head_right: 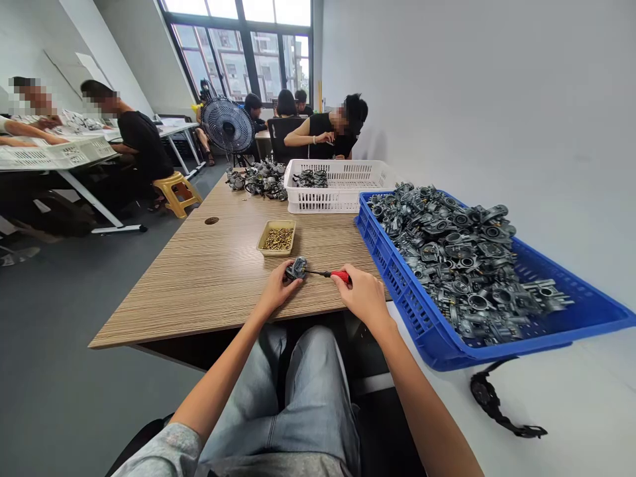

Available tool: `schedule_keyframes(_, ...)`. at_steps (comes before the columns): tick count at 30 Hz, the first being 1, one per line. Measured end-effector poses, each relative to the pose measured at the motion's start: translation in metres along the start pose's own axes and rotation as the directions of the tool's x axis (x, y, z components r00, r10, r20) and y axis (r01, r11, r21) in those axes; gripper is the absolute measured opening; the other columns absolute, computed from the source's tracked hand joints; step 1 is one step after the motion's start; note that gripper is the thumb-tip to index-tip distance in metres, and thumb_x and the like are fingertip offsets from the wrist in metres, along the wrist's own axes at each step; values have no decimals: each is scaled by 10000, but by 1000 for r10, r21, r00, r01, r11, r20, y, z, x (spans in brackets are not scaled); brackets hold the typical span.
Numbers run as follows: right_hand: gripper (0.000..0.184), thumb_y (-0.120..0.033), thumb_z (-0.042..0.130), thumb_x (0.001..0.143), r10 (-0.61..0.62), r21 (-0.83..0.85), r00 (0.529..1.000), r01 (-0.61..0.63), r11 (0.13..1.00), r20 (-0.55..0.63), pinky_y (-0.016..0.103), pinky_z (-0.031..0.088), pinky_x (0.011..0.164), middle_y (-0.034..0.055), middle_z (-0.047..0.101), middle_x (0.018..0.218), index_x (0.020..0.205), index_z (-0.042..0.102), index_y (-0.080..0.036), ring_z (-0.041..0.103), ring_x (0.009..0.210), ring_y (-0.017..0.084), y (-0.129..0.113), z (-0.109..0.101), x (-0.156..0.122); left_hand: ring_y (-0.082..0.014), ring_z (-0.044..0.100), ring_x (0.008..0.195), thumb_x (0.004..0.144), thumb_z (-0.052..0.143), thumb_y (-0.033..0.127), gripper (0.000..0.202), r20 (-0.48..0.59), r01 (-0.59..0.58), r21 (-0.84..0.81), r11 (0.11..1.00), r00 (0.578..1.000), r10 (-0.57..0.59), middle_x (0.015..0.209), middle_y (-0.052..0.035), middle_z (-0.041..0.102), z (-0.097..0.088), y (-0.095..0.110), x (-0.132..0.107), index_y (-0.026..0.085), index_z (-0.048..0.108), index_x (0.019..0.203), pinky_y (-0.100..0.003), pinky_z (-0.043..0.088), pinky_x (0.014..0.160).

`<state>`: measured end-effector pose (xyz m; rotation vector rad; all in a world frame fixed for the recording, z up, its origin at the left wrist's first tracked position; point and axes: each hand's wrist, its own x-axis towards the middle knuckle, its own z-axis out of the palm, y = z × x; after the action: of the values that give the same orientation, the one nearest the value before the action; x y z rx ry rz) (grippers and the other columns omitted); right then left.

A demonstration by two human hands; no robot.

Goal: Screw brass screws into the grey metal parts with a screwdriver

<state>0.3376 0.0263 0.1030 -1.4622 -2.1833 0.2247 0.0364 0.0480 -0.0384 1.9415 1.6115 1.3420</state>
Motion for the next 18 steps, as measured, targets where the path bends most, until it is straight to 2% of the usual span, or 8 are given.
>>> schedule_keyframes(5,541,-546,538,1133,112,-23,994,-112,993,17,330,237,655,63,725,731,698,630,-239,629,709,217,-4,7,3,-354,687,1371,967,816,389,621,3,5,-6,1000,1000,-5,1532,-158,718,-2,2,0,220,635,1537,-540,546,1184)
schedule_keyframes(9,623,-576,519,1129,170,21,985,-171,985,32,339,223,645,57,674,660,608,569,-238,572,668,203,-3,11,5,-356,690,1366,962,816,373,613,-4,4,5,1000,1000,-4,1531,-160,720,-2,2,0,219,641,1529,-545,537,1190)
schedule_keyframes(15,544,-607,550,1119,145,38,989,-146,989,25,328,259,653,56,731,742,738,695,-247,647,735,225,5,4,6,-353,694,1367,963,819,380,614,-6,16,-3,1000,1000,-16,1517,-154,729,-1,2,0,226,643,1531,-541,540,1190)
schedule_keyframes(18,333,-531,617,1104,100,65,995,-98,993,-26,316,344,682,55,808,905,1000,792,-268,711,810,242,12,-1,6,-345,709,1328,959,824,384,623,-18,30,-6,1000,999,-30,1505,-156,733,-1,2,0,224,648,1535,-534,561,1168)
